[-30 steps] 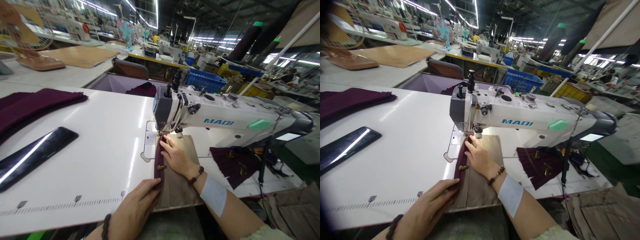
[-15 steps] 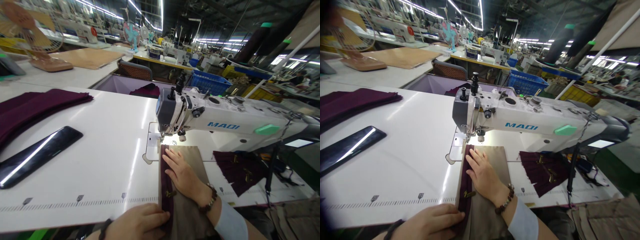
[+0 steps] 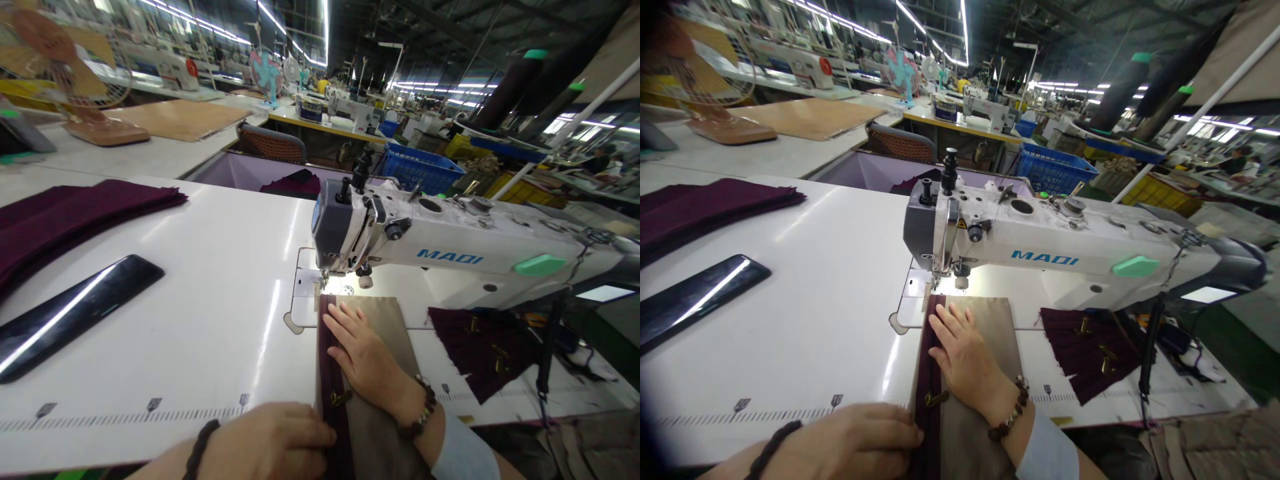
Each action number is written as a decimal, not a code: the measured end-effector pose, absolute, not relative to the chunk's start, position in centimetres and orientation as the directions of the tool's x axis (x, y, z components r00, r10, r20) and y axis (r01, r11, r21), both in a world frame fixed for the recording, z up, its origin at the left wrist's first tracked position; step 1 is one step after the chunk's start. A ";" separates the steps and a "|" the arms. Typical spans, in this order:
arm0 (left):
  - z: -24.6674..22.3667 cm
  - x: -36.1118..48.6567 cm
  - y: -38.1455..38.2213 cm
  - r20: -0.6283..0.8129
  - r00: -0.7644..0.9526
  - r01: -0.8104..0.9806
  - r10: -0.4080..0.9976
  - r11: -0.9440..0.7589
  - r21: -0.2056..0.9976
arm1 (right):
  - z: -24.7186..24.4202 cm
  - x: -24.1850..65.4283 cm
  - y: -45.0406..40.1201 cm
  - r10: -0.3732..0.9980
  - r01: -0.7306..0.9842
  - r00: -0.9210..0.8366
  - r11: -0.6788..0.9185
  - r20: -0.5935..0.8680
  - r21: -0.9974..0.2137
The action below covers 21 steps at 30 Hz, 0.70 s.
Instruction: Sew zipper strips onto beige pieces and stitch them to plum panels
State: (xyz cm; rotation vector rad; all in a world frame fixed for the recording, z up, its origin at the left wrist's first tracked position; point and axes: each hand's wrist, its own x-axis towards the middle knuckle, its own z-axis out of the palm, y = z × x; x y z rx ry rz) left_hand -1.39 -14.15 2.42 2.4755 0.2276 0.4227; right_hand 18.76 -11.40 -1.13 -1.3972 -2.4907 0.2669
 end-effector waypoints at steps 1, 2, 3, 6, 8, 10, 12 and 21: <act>2.6 -1.5 -13.3 0.238 0.915 0.140 0.327 -0.808 0.573 | -1.1 18.7 -11.4 0.856 0.808 -0.497 0.516 0.142 -0.285; 2.6 -1.5 -12.3 0.235 0.882 0.234 0.408 -0.812 0.534 | -1.1 18.7 -11.4 0.856 0.809 -0.498 0.516 0.137 -0.281; 2.5 -1.5 -11.2 0.242 0.849 0.315 0.470 -0.818 0.481 | -1.1 18.7 -11.4 0.857 0.811 -0.499 0.514 0.130 -0.278; 1.6 -1.2 -8.0 0.256 0.806 0.454 0.534 -0.835 0.313 | -0.9 18.6 -11.4 0.858 0.813 -0.502 0.511 0.108 -0.279; 0.8 -0.8 -6.4 0.246 0.820 0.467 0.517 -0.853 0.234 | -0.9 18.5 -11.4 0.858 0.811 -0.504 0.510 0.100 -0.286; 0.1 -0.6 -5.5 0.235 0.837 0.461 0.494 -0.869 0.182 | -0.8 18.5 -11.4 0.858 0.810 -0.505 0.508 0.090 -0.294; -0.4 -0.3 -5.0 0.225 0.845 0.463 0.485 -0.875 0.142 | -0.7 18.6 -11.2 0.861 0.813 -0.502 0.500 0.075 -0.299; -0.4 0.5 -3.5 0.186 0.810 0.542 0.556 -0.831 0.124 | -0.3 19.1 -8.6 0.870 0.823 -0.489 0.485 0.067 -0.297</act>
